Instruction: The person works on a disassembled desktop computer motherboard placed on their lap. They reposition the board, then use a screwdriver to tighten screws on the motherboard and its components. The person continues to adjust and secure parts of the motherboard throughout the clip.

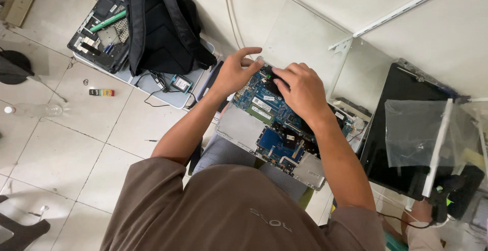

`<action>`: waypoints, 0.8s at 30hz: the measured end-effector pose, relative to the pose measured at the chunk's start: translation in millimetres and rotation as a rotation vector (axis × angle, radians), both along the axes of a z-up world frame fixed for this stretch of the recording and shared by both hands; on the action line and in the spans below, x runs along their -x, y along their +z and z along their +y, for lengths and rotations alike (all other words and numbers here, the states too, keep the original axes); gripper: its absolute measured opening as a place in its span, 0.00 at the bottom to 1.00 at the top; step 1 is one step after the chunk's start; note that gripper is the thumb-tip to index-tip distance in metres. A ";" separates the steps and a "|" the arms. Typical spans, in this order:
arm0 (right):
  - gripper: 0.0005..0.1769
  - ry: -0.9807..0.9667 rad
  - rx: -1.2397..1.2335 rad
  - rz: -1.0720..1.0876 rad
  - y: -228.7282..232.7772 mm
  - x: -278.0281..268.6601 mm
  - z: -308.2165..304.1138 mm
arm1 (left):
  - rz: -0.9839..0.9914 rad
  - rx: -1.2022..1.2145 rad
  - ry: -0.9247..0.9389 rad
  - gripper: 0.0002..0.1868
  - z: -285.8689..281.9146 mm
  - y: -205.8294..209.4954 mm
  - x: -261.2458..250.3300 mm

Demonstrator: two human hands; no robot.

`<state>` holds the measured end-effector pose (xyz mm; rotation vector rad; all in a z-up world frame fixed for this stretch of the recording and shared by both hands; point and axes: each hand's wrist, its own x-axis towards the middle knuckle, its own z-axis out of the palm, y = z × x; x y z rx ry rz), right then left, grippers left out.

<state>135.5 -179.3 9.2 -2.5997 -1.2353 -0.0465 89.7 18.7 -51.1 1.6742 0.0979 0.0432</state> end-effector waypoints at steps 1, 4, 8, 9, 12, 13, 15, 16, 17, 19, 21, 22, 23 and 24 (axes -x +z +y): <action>0.11 0.000 0.000 0.001 -2.4 -0.7 -1.9 | 0.001 0.000 0.000 0.20 -1.7 5.9 0.8; 0.08 0.042 -0.002 -0.001 -9.8 -5.8 -6.3 | -0.003 -0.044 0.027 0.23 -4.1 16.2 -0.8; 0.08 0.033 -0.010 0.068 -17.4 -8.6 -13.4 | 0.021 -0.110 0.026 0.24 -4.9 12.3 -5.3; 0.09 0.036 0.001 0.074 -17.9 -7.9 -15.2 | 0.018 -0.120 0.026 0.24 -5.4 12.4 -5.1; 0.10 0.035 -0.002 0.105 -15.8 -7.2 -15.7 | -0.005 -0.124 0.013 0.23 -6.0 18.3 -1.6; 0.10 0.034 -0.004 0.105 -15.7 -6.8 -16.9 | -0.005 -0.126 0.012 0.23 -5.4 14.0 -1.6; 0.10 0.034 -0.007 0.165 -13.9 -9.1 -18.2 | 0.042 -0.124 -0.010 0.24 -3.2 7.2 -4.4; 0.10 0.035 -0.011 0.157 -13.8 -9.0 -17.9 | 0.035 -0.128 -0.008 0.24 -0.7 2.4 -2.1; 0.11 0.036 -0.019 0.183 -13.8 -8.8 -17.5 | 0.076 -0.093 -0.010 0.25 1.9 -2.5 0.2; 0.12 0.042 -0.026 0.213 -16.0 -5.7 -18.5 | 0.122 -0.057 -0.007 0.25 3.9 -2.0 13.5; 0.17 0.009 0.062 0.158 -18.9 -2.9 -19.8 | 0.181 -0.116 0.006 0.26 4.2 10.6 31.8; 0.17 0.008 0.061 0.159 -16.9 -0.8 -20.9 | 0.182 -0.116 0.004 0.26 4.9 16.6 42.6; 0.17 0.001 0.041 0.193 -14.8 1.4 -22.0 | 0.204 -0.110 0.028 0.25 5.6 22.5 53.5; 0.18 -0.006 0.019 0.220 -11.6 1.3 -22.8 | 0.219 -0.103 0.053 0.24 6.8 29.1 61.8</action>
